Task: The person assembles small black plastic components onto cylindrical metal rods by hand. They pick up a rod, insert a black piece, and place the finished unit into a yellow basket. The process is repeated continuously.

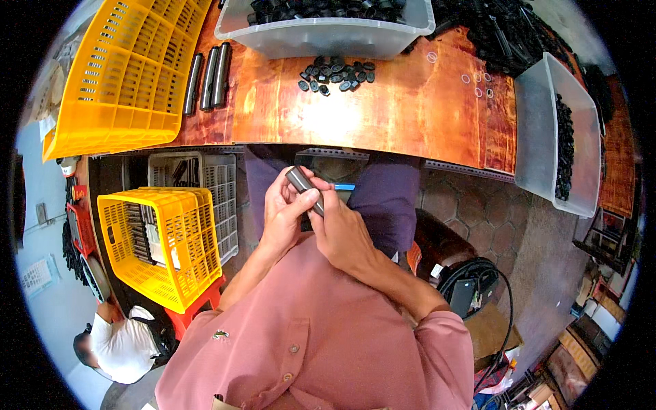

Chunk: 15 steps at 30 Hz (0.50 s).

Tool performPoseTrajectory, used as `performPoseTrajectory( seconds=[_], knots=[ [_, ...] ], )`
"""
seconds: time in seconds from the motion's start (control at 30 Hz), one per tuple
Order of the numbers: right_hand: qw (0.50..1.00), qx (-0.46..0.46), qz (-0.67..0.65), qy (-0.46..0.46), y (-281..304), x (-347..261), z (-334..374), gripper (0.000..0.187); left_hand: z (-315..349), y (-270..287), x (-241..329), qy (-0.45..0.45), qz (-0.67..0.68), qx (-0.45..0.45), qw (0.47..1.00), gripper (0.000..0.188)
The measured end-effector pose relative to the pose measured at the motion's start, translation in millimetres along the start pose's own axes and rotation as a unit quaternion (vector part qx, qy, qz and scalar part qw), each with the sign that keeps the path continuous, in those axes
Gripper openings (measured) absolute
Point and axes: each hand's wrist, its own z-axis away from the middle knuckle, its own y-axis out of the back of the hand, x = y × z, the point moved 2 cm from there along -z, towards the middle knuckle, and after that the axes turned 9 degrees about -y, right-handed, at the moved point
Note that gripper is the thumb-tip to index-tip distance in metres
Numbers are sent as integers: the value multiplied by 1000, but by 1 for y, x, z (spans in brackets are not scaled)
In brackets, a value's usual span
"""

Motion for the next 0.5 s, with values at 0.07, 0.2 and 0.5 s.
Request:
performPoseTrajectory(
  seconds=[0.07,0.2,0.5],
  knots=[
    [1000,-1,23,-18,-2,1,-1,36,-1,4,-4,-5,-7,4,1000,31],
    [1000,19,-6,8,-1,-1,1,30,4,0,-1,-12,-29,3,999,35],
    [998,55,-7,19,0,-3,-2,35,-2,-9,-3,-28,3,1,1000,33]
  ],
)
